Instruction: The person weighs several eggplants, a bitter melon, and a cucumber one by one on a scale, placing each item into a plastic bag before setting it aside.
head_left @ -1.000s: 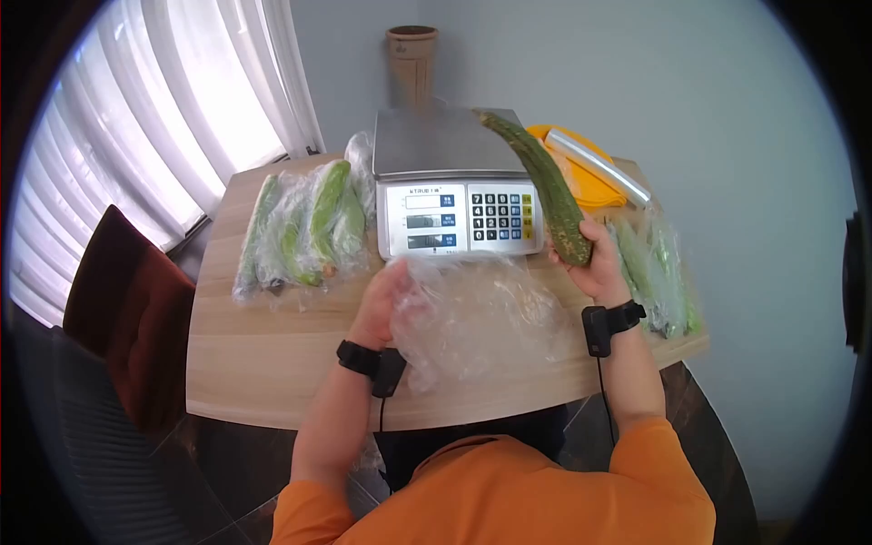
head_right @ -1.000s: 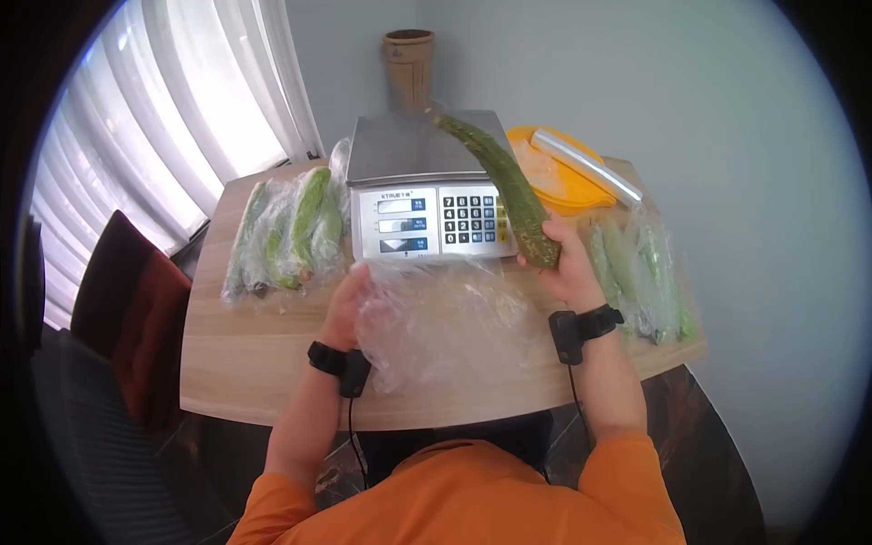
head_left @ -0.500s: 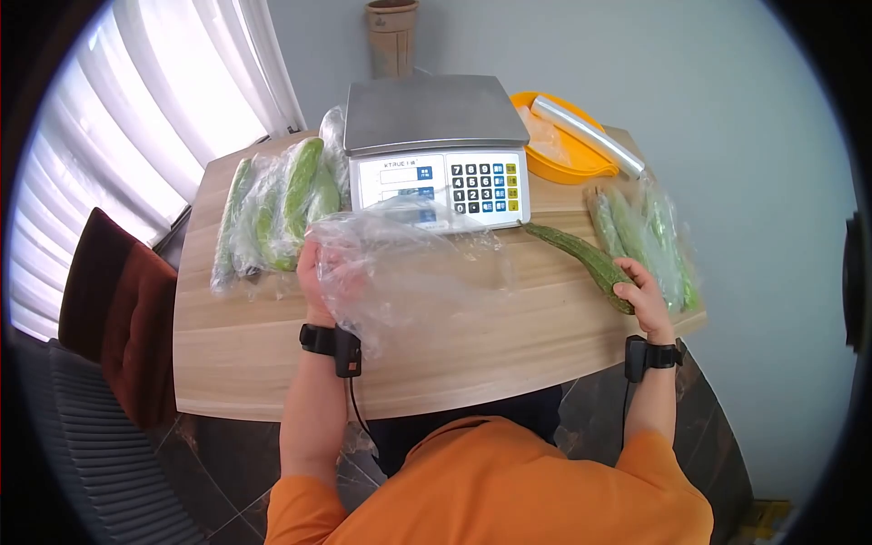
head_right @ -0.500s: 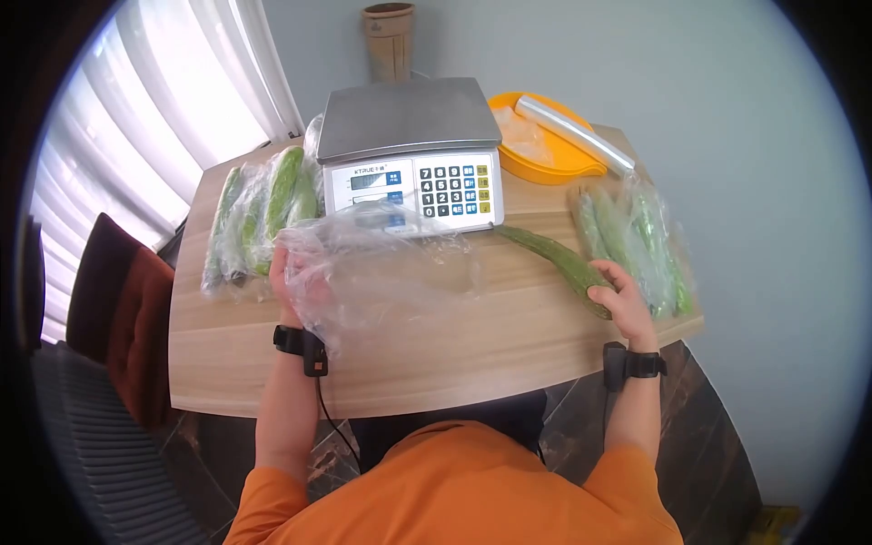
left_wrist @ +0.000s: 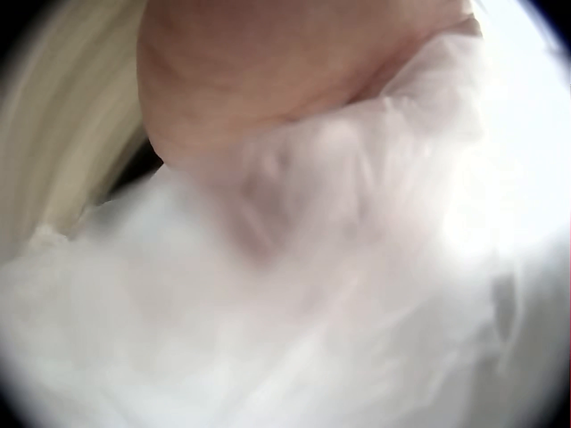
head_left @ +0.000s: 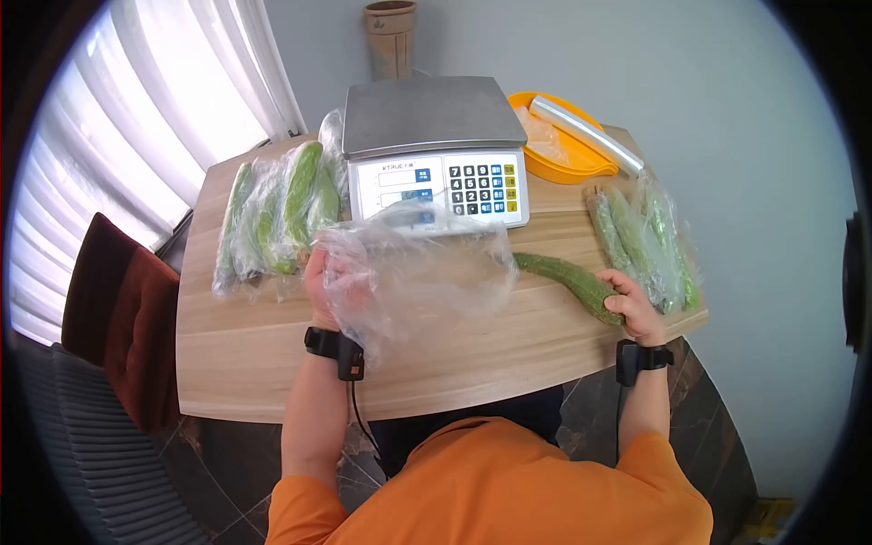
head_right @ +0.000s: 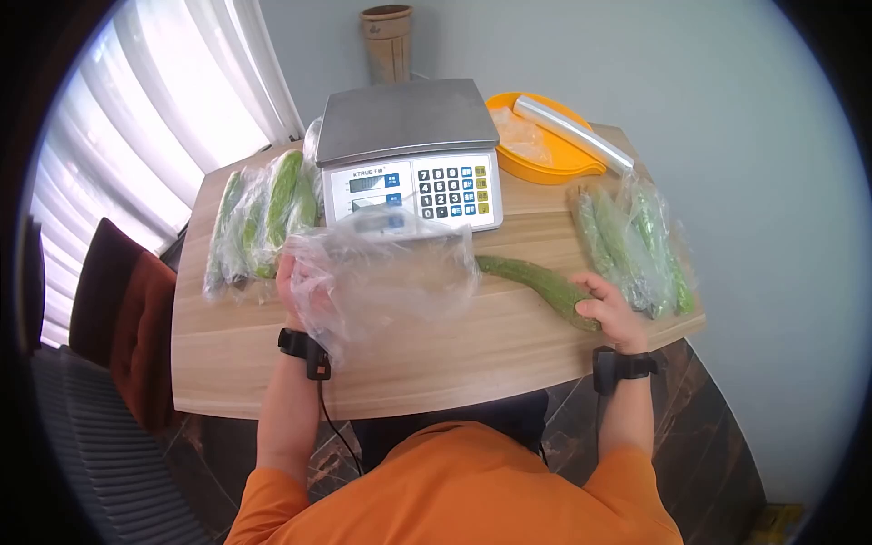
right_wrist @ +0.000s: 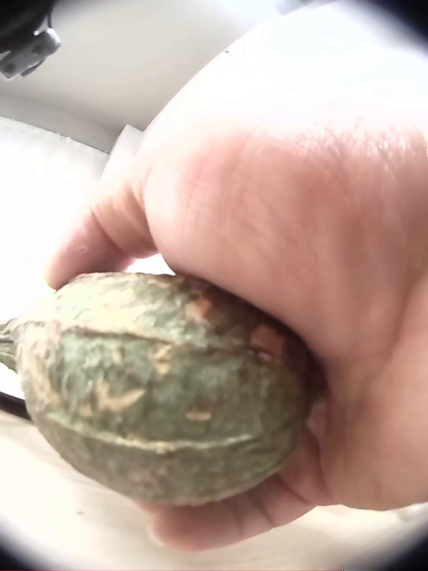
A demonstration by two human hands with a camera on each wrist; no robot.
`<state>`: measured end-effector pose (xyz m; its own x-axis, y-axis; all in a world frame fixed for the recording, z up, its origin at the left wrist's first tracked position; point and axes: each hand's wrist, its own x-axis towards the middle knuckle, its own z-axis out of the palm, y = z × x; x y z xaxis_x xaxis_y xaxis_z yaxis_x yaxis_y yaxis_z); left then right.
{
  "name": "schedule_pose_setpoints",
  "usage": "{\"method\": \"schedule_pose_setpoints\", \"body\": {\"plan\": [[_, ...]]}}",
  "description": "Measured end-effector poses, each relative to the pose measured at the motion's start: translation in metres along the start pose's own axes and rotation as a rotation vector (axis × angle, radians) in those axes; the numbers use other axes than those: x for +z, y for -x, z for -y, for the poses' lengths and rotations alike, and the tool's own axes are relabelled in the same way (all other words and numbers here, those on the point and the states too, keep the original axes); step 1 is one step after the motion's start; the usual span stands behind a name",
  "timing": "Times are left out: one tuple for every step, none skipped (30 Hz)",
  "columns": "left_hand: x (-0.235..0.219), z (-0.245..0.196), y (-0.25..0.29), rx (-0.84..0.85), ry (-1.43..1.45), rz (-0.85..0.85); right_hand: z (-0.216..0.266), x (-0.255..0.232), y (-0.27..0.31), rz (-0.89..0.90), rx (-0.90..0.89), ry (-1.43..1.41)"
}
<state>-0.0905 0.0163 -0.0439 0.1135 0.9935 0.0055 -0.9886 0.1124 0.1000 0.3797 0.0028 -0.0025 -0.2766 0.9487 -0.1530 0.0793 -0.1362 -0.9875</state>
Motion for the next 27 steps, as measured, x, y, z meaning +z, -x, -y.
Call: {"method": "schedule_pose_setpoints", "body": {"plan": [[0.004, 0.001, 0.001, -0.067, 0.108, 0.027, 0.001, 0.004, 0.000, 0.014, -0.020, -0.080], [0.003, 0.002, 0.001, -0.058, 0.066, 0.047, 0.003, 0.009, 0.000, 0.028, -0.040, -0.159], [0.002, 0.003, 0.001, -0.048, 0.025, 0.068, 0.004, 0.012, -0.001, 0.044, -0.060, -0.238], [0.000, 0.003, 0.001, -0.037, -0.015, 0.089, 0.004, 0.012, -0.001, 0.066, -0.055, -0.255], [-0.004, 0.001, 0.000, 0.017, -0.103, 0.073, 0.004, 0.012, -0.002, 0.089, -0.050, -0.272], [-0.009, -0.001, -0.002, 0.071, -0.191, 0.057, 0.004, 0.012, -0.004, 0.112, -0.045, -0.290], [-0.005, 0.000, -0.002, 0.125, -0.278, 0.042, 0.005, 0.012, -0.006, 0.086, -0.044, -0.206], [-0.002, 0.001, -0.001, 0.124, -0.262, -0.008, 0.006, 0.014, -0.008, 0.060, -0.042, -0.123], [0.003, 0.004, 0.000, 0.122, -0.246, -0.056, 0.007, 0.015, -0.010, 0.033, -0.041, -0.039], [0.008, 0.006, 0.001, 0.119, -0.230, -0.105, 0.007, 0.013, -0.010, 0.061, -0.041, -0.037], [-0.001, 0.003, -0.001, 0.070, -0.260, -0.062, 0.006, 0.010, -0.010, 0.089, -0.041, -0.035], [-0.018, -0.003, -0.005, 0.022, -0.290, -0.019, 0.006, 0.008, -0.010, 0.119, -0.040, -0.033], [-0.013, -0.002, -0.005, -0.025, -0.319, 0.024, 0.008, 0.009, -0.010, 0.114, -0.040, -0.083], [-0.008, 0.000, -0.003, -0.043, -0.393, -0.018, 0.010, 0.011, -0.008, 0.108, -0.037, -0.134], [-0.003, 0.006, -0.001, -0.064, -0.466, -0.061, 0.012, 0.013, -0.005, 0.101, -0.035, -0.186], [0.008, 0.012, 0.002, -0.086, -0.541, -0.103, 0.016, 0.016, -0.005, 0.092, -0.029, -0.121], [0.013, 0.016, 0.002, -0.080, -0.646, -0.088, 0.020, 0.018, -0.004, 0.080, -0.024, -0.058], [0.016, 0.018, 0.001, -0.073, -0.751, -0.072, 0.022, 0.019, -0.003, 0.068, -0.020, 0.006], [0.018, 0.019, 0.000, -0.064, -0.856, -0.054, 0.021, 0.016, -0.002, 0.117, -0.010, 0.014], [0.016, 0.019, -0.002, -0.029, -0.935, -0.068, 0.020, 0.010, 0.000, 0.169, 0.001, 0.022], [0.009, 0.018, -0.004, 0.007, -1.013, -0.084, 0.020, 0.007, 0.001, 0.224, 0.013, 0.031], [0.011, 0.019, -0.005, 0.043, -1.091, -0.101, 0.020, 0.007, 0.002, 0.212, 0.007, 0.031], [0.013, 0.020, -0.003, 0.127, -1.161, -0.121, 0.021, 0.008, 0.003, 0.201, 0.002, 0.032], [0.017, 0.020, -0.002, 0.213, -1.231, -0.141, 0.022, 0.009, 0.005, 0.190, -0.005, 0.032], [0.023, 0.020, 0.000, 0.301, -1.302, -0.158, 0.024, 0.010, 0.007, 0.179, -0.004, 0.079], [0.026, 0.018, 0.003, 0.462, -1.523, -0.194, 0.027, 0.012, 0.010, 0.166, -0.004, 0.124], [0.028, 0.012, 0.007, 0.626, -1.740, -0.227, 0.030, 0.013, 0.013, 0.150, -0.003, 0.168]]}}
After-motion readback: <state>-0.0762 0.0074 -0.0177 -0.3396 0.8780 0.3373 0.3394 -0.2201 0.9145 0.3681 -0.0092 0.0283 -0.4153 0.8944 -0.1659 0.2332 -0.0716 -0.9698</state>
